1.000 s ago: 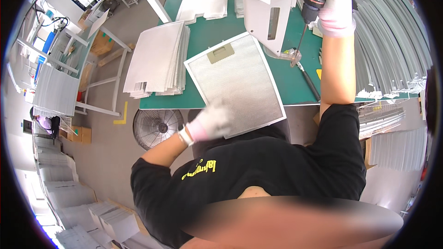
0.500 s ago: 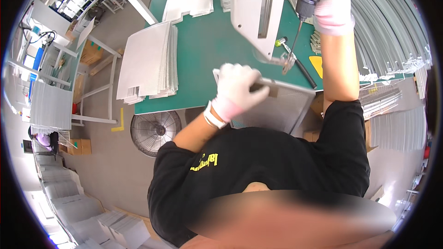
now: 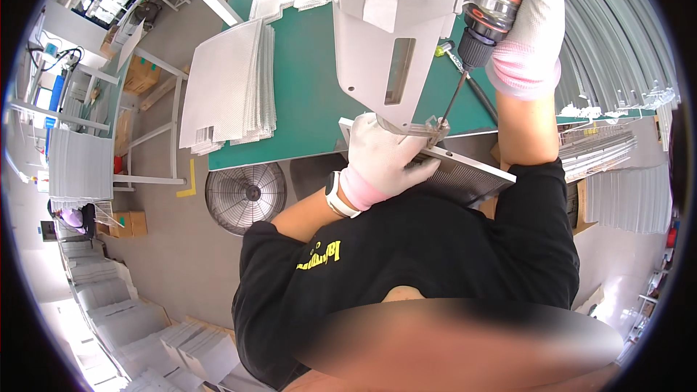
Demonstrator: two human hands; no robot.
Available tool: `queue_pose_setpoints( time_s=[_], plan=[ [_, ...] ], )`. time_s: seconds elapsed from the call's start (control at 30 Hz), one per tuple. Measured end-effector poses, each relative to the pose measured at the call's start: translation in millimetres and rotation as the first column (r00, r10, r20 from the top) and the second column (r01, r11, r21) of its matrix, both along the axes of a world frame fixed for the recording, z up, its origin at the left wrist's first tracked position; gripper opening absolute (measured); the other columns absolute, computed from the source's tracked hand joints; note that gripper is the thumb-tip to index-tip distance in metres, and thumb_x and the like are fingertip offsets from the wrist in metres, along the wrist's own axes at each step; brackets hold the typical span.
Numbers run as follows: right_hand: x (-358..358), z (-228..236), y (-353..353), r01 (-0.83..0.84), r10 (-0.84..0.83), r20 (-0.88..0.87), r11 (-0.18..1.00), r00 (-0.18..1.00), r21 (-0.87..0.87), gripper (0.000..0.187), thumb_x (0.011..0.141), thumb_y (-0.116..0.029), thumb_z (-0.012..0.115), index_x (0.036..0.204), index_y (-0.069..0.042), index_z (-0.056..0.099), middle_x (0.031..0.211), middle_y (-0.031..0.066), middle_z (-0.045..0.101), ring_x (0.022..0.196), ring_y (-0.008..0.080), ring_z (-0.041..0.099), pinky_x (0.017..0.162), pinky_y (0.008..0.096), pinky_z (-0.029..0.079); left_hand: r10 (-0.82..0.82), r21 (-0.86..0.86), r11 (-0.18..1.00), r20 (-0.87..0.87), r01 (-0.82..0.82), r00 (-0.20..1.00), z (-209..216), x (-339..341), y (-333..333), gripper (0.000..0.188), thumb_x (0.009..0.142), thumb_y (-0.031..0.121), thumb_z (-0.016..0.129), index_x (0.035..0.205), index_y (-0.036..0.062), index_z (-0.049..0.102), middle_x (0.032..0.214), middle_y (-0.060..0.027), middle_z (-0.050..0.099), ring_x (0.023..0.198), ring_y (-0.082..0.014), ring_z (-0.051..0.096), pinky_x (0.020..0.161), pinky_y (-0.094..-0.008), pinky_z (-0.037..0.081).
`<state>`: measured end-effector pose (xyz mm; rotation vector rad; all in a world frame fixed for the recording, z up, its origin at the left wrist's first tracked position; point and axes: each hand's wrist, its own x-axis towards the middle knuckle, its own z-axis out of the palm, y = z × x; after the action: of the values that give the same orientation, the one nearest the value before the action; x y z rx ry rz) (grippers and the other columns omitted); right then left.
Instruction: Assembling mesh screens into metal frames using a mallet and an electric screwdriver.
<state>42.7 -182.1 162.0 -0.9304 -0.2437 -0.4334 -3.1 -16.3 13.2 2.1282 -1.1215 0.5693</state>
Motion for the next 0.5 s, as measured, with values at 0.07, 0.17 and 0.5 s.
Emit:
queue_pose_setpoints(
  time_s=[0.07,0.17,0.5],
  plan=[
    [-1,2,2,0.020,-0.020,0.000,0.999,1.000,-0.031,0.041,0.101,-0.042,0.057,0.123,-0.007,0.058,0.075,0.0023,0.060,0.054,0.0076,0.054,0.047,0.0172,0.041,-0.005,-0.012,1.000,0.008,0.005,1.000,-1,-1,0,0.043,0.068,0.027,0.079,0.110,0.0168,0.072,0.088,0.0007,0.067,0.080,-0.0223,0.066,0.068,-0.0393,0.048],
    [48,-23,-16,-0.847,0.628,0.652,0.529,0.426,0.044,0.043,0.102,-0.041,0.056,0.127,-0.007,0.055,0.078,0.0027,0.061,0.053,0.0082,0.054,0.046,0.0181,0.042,-0.012,0.029,1.000,-0.037,0.013,0.999,-1,-1,-4,0.042,0.068,0.027,0.079,0.109,0.0172,0.072,0.091,0.0007,0.067,0.083,-0.0230,0.066,0.068,-0.0400,0.048],
    [-4,-65,-12,-0.292,0.292,0.006,0.956,0.957,0.028,0.034,0.102,-0.038,0.053,0.109,-0.006,0.062,0.078,0.0037,0.065,0.060,0.0097,0.060,0.050,0.0219,0.045,-0.218,-0.089,0.975,-0.225,0.202,0.950,-39,-7,-11,0.035,0.079,0.024,0.078,0.109,0.0072,0.072,0.089,-0.0057,0.061,0.080,-0.0227,0.060,0.068,-0.0352,0.048]
  ],
)
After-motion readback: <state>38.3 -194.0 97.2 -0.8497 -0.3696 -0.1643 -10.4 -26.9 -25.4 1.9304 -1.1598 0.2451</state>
